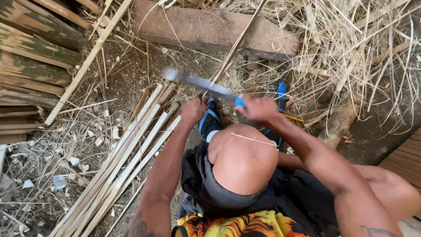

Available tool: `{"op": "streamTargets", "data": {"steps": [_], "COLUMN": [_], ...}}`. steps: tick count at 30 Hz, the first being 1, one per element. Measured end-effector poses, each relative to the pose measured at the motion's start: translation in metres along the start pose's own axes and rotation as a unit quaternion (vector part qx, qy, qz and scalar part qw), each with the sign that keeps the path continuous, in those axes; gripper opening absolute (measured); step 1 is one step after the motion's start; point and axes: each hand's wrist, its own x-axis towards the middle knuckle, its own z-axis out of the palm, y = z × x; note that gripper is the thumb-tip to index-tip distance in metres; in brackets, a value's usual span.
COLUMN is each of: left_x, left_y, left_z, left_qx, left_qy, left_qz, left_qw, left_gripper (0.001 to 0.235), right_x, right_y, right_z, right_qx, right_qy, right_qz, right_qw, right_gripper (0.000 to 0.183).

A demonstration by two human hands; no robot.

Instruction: The person sits on the ground and uses a machete to shave thin strips of bamboo. They repeatedly draw the blade along the bamboo to remove the outer layer, creating fine shavings that fall to the ground.

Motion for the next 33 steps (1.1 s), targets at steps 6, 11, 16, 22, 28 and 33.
{"op": "streamTargets", "data": {"steps": [6, 11, 16, 22, 28, 33], "left_x": [-0.002, -0.049, -0.029, 0.072, 0.088, 0.042], "left_y": [-0.020, -0.041, -0.022, 0.056, 0.079, 0.045], "left_z": [0.011, -0.020, -0.061, -0.022, 0.011, -0.008], "left_qx": [-0.020, -0.134, -0.117, -0.024, -0.025, -0.220], "left_qy": [0.068, -0.042, -0.067, -0.010, 0.037, -0.110], "left_qz": [0.109, 0.007, 0.070, 0.130, 0.128, 0.032], "left_qw": [0.992, 0.990, 0.988, 0.991, 0.991, 0.969], "left_gripper": [0.043, 0.042, 0.050, 0.064, 0.037, 0.038], "right_x": [0.003, 0.027, 0.037, 0.041, 0.034, 0.030], "right_y": [-0.006, 0.054, 0.055, 0.047, 0.031, 0.014], "right_z": [0.005, -0.047, -0.054, -0.034, -0.024, -0.025], "right_qx": [0.019, 0.007, 0.044, 0.104, 0.081, -0.037], "right_qy": [0.104, 0.079, 0.192, 0.151, 0.193, 0.040], "right_qz": [-0.030, 0.097, 0.068, 0.112, 0.071, -0.003], "right_qw": [0.994, 0.992, 0.978, 0.977, 0.975, 0.998], "right_gripper": [0.060, 0.059, 0.052, 0.049, 0.050, 0.051]}}
